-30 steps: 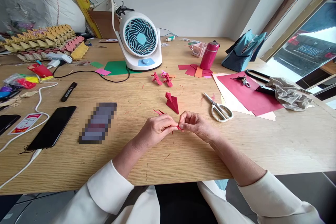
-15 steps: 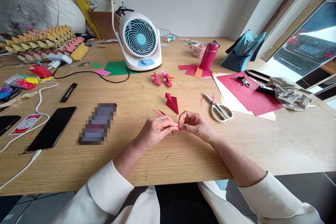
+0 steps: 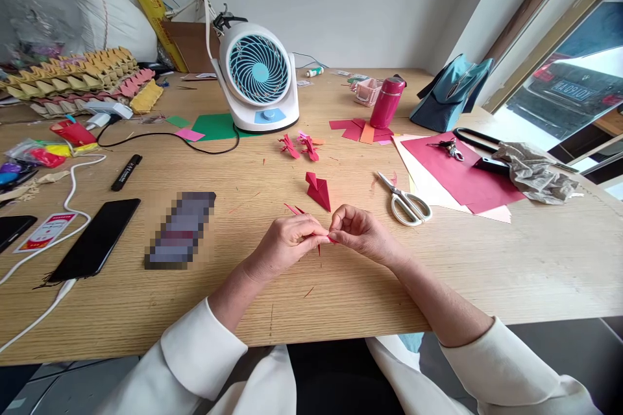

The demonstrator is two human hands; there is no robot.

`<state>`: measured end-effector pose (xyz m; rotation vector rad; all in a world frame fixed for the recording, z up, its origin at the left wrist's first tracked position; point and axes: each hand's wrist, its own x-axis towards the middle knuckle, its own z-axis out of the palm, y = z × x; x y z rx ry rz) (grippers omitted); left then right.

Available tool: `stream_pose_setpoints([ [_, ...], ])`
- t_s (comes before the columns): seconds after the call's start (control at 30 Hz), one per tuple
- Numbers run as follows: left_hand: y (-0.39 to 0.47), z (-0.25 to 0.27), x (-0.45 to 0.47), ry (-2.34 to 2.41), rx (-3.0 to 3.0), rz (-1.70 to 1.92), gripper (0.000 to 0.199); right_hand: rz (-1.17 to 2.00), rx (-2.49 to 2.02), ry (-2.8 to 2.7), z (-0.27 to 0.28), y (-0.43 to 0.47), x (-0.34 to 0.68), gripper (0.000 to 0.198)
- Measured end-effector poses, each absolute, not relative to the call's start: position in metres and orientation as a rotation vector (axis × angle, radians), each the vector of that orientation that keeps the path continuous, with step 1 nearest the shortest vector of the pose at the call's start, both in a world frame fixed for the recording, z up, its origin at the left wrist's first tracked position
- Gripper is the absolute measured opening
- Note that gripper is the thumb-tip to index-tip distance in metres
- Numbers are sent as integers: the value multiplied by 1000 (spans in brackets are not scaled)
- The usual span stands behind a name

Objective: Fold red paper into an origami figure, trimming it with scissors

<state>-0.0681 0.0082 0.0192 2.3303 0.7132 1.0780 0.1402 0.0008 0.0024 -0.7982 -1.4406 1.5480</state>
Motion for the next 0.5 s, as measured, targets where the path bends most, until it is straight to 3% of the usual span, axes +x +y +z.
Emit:
stream_pose_setpoints([
  [0.3, 7, 18, -64, 808, 2065, 1112, 9, 1237, -867, -1574, 3, -5, 134, 23],
  [0.5, 6, 22, -63, 808, 1981, 1119, 8, 1458, -763, -1408, 6, -3, 134, 29],
])
